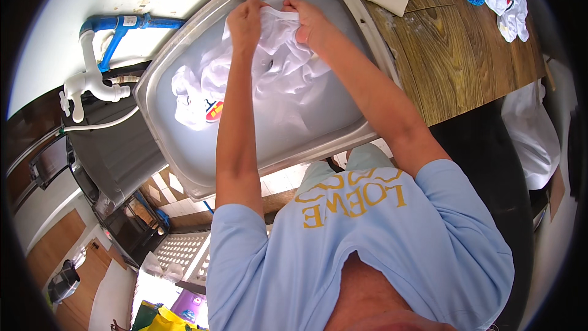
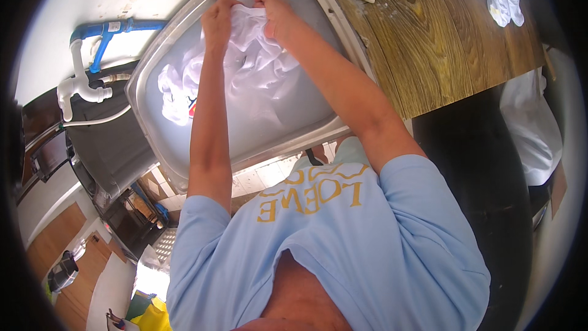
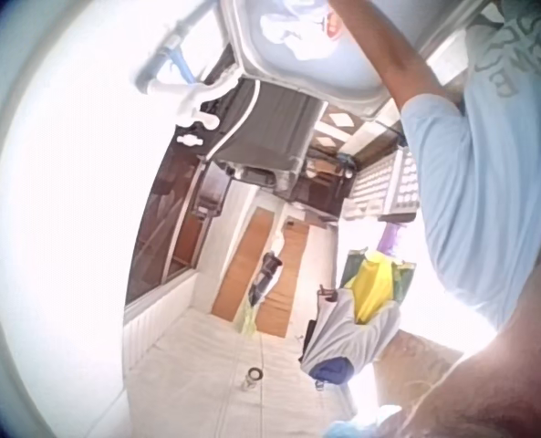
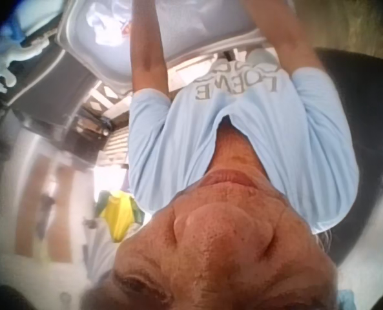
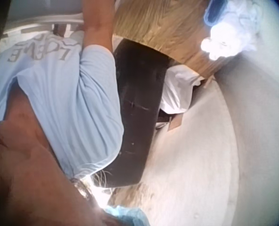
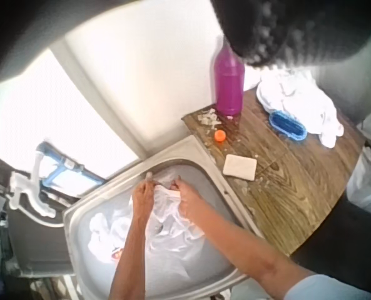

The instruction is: The person washes white fabric in a basin of soapy water by hand, scrubbing the material against itself and applying liquid from a purple bottle.

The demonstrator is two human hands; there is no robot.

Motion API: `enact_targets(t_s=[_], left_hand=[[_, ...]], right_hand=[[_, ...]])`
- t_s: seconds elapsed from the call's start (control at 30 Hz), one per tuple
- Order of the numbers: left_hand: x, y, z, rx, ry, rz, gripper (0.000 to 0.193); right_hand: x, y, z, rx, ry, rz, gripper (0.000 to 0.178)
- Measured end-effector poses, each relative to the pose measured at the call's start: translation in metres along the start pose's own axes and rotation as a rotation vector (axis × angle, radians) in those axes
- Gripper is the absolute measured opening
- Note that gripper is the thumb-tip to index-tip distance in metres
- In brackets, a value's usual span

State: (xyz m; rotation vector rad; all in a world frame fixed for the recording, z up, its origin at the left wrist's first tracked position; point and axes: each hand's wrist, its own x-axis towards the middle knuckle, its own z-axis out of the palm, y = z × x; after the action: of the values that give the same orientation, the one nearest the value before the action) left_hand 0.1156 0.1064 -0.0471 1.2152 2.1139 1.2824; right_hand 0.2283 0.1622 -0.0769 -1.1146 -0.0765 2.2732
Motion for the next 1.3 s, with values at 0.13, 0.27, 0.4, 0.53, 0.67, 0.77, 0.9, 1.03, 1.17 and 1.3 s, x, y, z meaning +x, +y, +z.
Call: enact_targets(t_s=[0.13,0.27,0.4,0.53,0.67,0.77,0.9,1.03,1.17,1.3], left_hand=[[-0.037,0.010,-0.027,-0.162,0.088,0.123,0.025],[-0.082,0.014,-0.033,-0.237,0.052,0.074,0.014],[-0.113,0.024,-0.004,-0.314,-0.164,0.138,0.013],[-0.120,0.026,0.015,-0.099,-0.148,0.194,0.014],[-0.117,0.020,0.023,0.023,-0.105,0.253,0.015],[-0.117,0.017,0.023,0.103,-0.098,0.275,0.017],[-0.116,0.023,0.027,0.201,-0.107,0.342,0.017],[-0.117,0.023,0.026,0.261,-0.112,0.379,0.016],[-0.116,0.022,0.028,0.198,-0.116,0.362,0.014],[-0.117,0.019,0.020,0.011,-0.166,0.286,0.011]], right_hand=[[-0.001,-0.019,-0.003,0.044,0.025,-0.004,0.025],[0.006,-0.021,-0.003,0.066,-0.022,0.000,0.026],[0.008,-0.023,-0.005,0.076,-0.068,-0.021,0.025],[0.005,-0.023,-0.005,0.051,-0.102,-0.039,0.026],[-0.002,-0.023,0.004,-0.012,-0.012,-0.067,0.028],[-0.006,-0.023,0.005,-0.014,-0.010,-0.079,0.027],[0.011,-0.027,-0.008,0.002,-0.059,-0.122,0.027],[0.006,-0.022,0.000,0.003,-0.034,-0.105,0.026],[0.007,-0.024,0.001,0.006,-0.077,-0.088,0.028],[0.003,-0.024,0.001,0.026,-0.090,-0.071,0.028]])
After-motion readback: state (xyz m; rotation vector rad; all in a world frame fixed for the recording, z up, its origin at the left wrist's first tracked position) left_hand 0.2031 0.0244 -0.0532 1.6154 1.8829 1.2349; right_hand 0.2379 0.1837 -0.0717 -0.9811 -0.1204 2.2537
